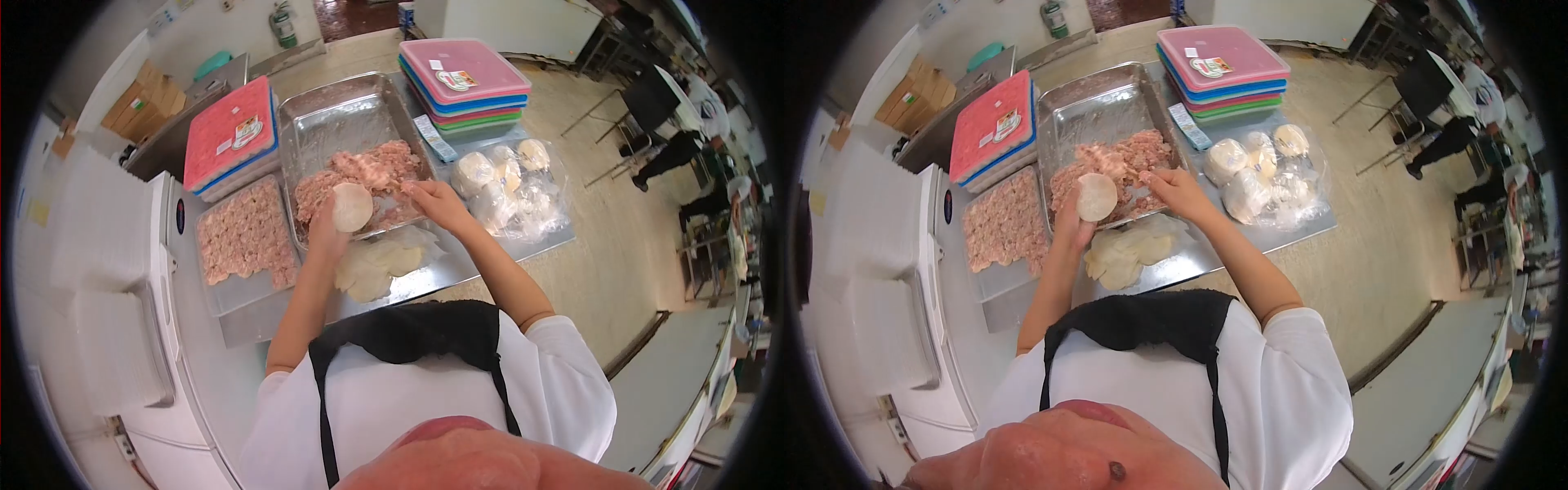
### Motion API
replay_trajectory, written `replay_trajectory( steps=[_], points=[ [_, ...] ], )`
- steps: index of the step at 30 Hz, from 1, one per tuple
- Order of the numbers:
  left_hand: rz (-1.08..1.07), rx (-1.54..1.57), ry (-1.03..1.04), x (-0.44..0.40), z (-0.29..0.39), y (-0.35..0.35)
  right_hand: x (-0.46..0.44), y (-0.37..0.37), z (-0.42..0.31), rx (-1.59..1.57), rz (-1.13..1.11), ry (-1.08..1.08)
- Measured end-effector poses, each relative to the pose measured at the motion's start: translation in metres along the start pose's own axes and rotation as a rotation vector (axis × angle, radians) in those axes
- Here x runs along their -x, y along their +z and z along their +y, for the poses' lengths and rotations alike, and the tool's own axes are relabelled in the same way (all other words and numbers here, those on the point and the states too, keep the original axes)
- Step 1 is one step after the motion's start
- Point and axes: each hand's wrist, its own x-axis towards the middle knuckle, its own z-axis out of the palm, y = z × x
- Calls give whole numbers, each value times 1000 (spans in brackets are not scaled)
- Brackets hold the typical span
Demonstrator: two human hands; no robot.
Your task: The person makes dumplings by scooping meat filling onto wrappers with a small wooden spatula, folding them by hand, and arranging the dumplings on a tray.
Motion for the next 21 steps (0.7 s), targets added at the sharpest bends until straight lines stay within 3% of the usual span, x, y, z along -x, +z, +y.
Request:
replay_trajectory(
  steps=[2,5,8,11,13,16,19,21],
  points=[
    [-78,141,30,-11,-5,13,9,10,-11,48,57,-93],
    [-130,299,-27,-6,14,40,4,26,32,468,250,-603],
    [-157,309,-9,-20,14,22,18,3,14,688,60,-387],
    [-549,498,-2,-69,-10,-48,36,-2,-26,1082,15,-237],
    [-191,523,-76,-56,5,-20,38,12,-26,1001,62,-342],
    [-97,281,-64,12,31,47,27,3,-21,1045,-15,-392],
    [-173,332,-5,4,36,37,32,-7,-66,1233,-28,-438],
    [-7,342,35,7,44,43,31,8,-59,1138,-5,-537]
  ],
)
